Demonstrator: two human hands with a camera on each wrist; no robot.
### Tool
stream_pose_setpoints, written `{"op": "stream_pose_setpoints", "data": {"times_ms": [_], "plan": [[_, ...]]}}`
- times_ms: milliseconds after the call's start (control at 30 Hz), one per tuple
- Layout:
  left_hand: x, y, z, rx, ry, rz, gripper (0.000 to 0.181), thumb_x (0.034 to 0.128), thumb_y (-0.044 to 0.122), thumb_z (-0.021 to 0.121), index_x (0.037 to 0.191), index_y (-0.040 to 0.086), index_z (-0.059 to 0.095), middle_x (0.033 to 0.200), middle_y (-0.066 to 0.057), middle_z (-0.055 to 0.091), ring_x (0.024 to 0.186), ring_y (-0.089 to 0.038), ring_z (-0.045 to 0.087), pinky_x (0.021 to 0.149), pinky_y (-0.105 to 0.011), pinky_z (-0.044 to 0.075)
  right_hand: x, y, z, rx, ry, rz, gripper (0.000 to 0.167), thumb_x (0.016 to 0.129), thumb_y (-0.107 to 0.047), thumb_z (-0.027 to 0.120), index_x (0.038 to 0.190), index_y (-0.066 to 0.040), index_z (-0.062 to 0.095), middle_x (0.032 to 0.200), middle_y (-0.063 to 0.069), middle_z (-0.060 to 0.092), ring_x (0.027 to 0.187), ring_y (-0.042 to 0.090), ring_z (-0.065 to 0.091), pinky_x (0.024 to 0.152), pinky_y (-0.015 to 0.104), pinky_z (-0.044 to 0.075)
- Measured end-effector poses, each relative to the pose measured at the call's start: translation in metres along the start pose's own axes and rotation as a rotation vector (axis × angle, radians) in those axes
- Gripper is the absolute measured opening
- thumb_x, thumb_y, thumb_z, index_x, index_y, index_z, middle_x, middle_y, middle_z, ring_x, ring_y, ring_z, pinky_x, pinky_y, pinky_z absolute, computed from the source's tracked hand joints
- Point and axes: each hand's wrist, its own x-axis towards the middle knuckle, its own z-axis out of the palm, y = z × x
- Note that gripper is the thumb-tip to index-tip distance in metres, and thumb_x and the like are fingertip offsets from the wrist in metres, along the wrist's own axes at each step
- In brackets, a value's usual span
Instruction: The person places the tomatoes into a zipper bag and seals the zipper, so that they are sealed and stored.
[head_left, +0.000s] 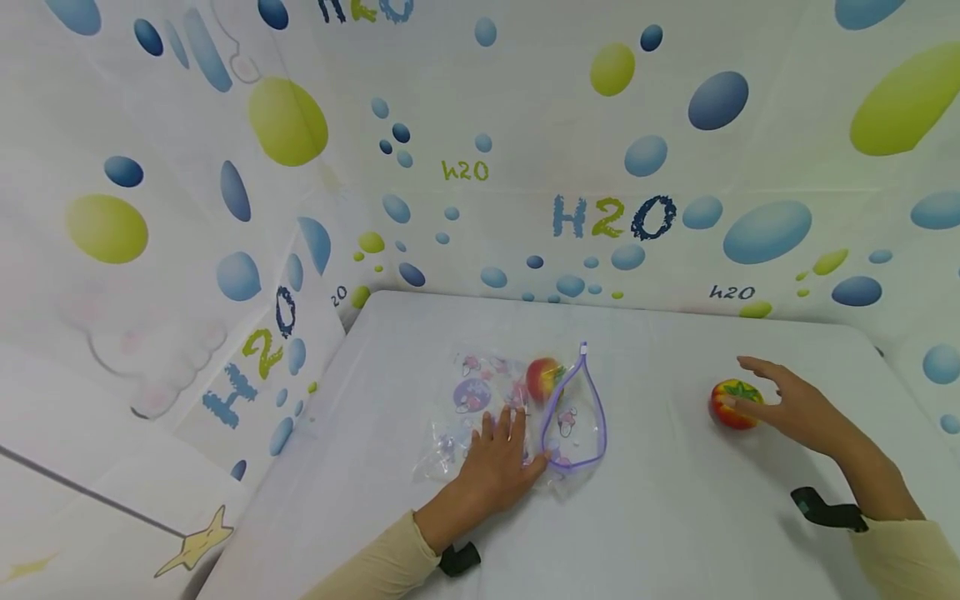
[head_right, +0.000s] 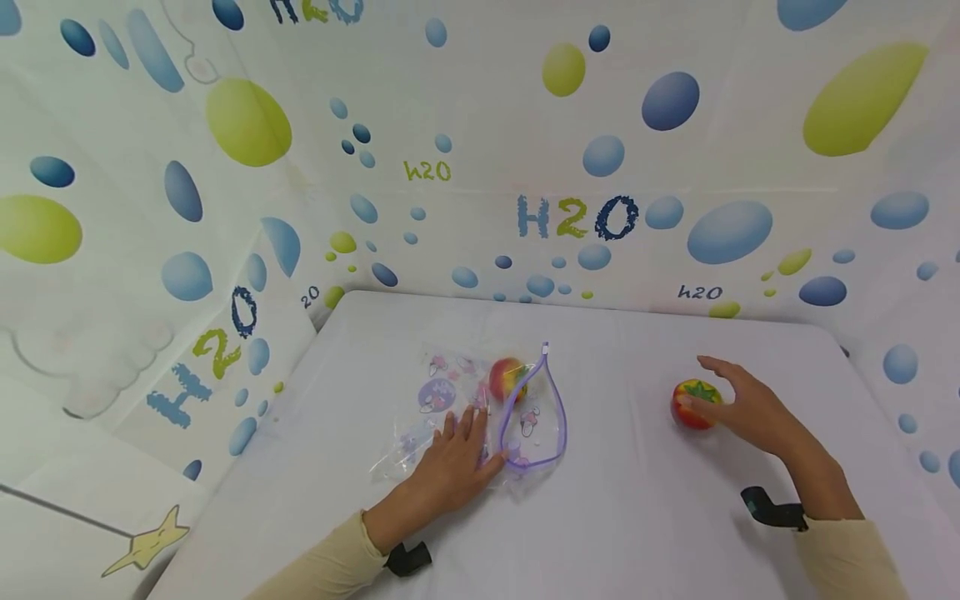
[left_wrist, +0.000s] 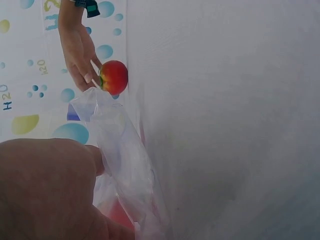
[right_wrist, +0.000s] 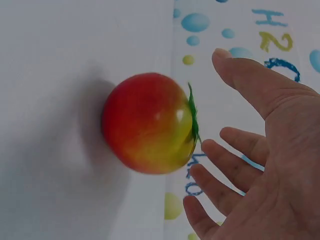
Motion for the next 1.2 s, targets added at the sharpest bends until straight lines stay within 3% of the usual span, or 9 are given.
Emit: {"op": "stream_pose_setpoints", "data": {"times_ms": [500, 900, 1200], "plan": [[0.000, 0.001, 0.000, 0.002, -0.012, 0.001, 0.082, 0.1063, 0.057, 0.049, 0.163, 0.000, 0.032, 0.168, -0.026, 0.033, 0.153, -0.057, 0.029, 0.120, -0.067, 0.032, -0.014, 0.032, -0.001, 0.068, -0.068, -0.020, 0.080, 0.103, -0.040, 0.068, 0.159, 0.005, 0.034, 0.158, 0.039, 0.036, 0.136, 0.063, 0.036, 0.102, 0.081, 0.036], [-0.001, 0.000, 0.000, 0.004, -0.009, -0.002, 0.083, 0.1063, 0.058, 0.049, 0.164, 0.000, 0.032, 0.168, -0.026, 0.033, 0.153, -0.057, 0.029, 0.120, -0.067, 0.032, -0.017, 0.039, 0.005, 0.075, -0.071, -0.008, 0.073, 0.105, -0.034, 0.066, 0.157, 0.008, 0.036, 0.156, 0.041, 0.037, 0.135, 0.062, 0.038, 0.101, 0.081, 0.037], [-0.001, 0.000, 0.001, 0.005, -0.012, -0.010, 0.083, 0.1057, 0.058, 0.050, 0.164, 0.002, 0.032, 0.168, -0.026, 0.032, 0.153, -0.056, 0.029, 0.120, -0.066, 0.032, -0.021, 0.039, 0.008, 0.076, -0.060, 0.020, 0.075, 0.104, -0.041, 0.065, 0.155, 0.007, 0.039, 0.154, 0.041, 0.040, 0.135, 0.063, 0.039, 0.100, 0.081, 0.038]]}}
